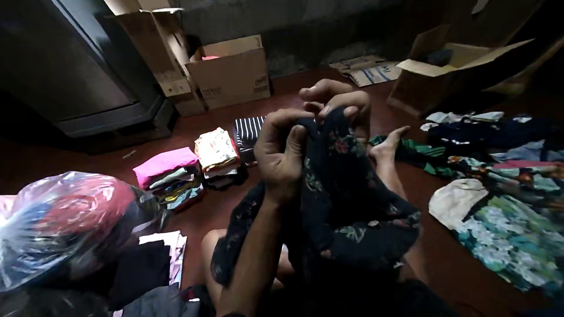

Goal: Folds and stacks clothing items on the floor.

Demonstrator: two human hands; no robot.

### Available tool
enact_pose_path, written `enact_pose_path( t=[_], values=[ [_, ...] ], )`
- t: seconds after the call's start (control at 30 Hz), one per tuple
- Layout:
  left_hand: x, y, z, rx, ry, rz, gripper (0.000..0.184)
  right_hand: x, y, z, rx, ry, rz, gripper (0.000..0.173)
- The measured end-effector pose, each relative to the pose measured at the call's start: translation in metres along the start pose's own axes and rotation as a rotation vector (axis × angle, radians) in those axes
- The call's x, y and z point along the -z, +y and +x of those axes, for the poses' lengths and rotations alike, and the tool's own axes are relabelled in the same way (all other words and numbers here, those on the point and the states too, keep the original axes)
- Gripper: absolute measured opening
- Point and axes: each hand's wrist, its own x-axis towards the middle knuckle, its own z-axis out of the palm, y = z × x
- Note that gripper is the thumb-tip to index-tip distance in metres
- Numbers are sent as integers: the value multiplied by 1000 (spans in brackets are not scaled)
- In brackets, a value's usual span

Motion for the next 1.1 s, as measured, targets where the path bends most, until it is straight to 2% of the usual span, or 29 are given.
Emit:
enact_pose_path(
  t=[0.03, 0.07, 0.1, 0.13, 0.2, 0.23, 0.3, 0.33, 0.4, 0.47, 0.53, 0.6, 0.67, 0.73, 0.8, 0.93, 1.03, 1.1],
  values=[
    [1, 3, 1, -17, -17, 23, 10, -19, -26, 13, -70, 48, 33, 38],
    [0, 5, 3, -19, -34, 22, 10, -48, -56, 33, -160, 192, 57, 30],
    [-1, 5, 4, -5, -54, 2, 11, -87, -89, 65, -308, 500, 16, 15],
    [-3, 4, 3, 9, -71, -28, 11, -112, -107, 89, -400, 694, -56, 8],
    [-5, 5, 1, 56, -105, -49, 13, -125, -110, 96, -406, 782, -156, 7],
    [-5, 8, 0, 94, -123, -3, 13, -120, -100, 87, -373, 760, -204, 7],
    [4, 18, -3, 171, -180, 161, 11, -92, -67, 48, -292, 531, -319, 15],
    [8, 20, -2, 191, -206, 201, 11, -79, -63, 40, -321, 427, -393, 21],
    [12, 18, 2, 176, -222, 228, 12, -59, -90, 43, -371, 264, -469, 30],
    [15, 14, 6, 94, -205, 258, 11, -51, -140, 51, -374, 51, -511, 24],
    [18, 11, 13, -13, -171, 278, 7, -59, -174, 51, -431, -313, -585, 54],
    [22, 14, 20, -56, -192, 289, 7, -64, -176, 45, -510, -685, -750, 75],
    [33, 15, 27, -95, -232, 304, 8, -54, -169, 39, -619, -853, -834, 73],
    [58, 14, 29, -121, -233, 413, 9, -27, -165, 43, -680, -912, -829, 50],
    [83, 15, 19, -99, -211, 534, 11, -6, -166, 53, -662, -824, -705, 32],
    [111, 29, -5, -39, -186, 582, 12, 8, -161, 62, -584, -730, -573, 31],
    [122, 39, -5, -20, -235, 530, 11, 15, -152, 56, -674, -760, -629, 34],
    [127, 36, -5, 12, -282, 553, 11, 18, -143, 50, -745, -680, -643, 29]
  ],
)
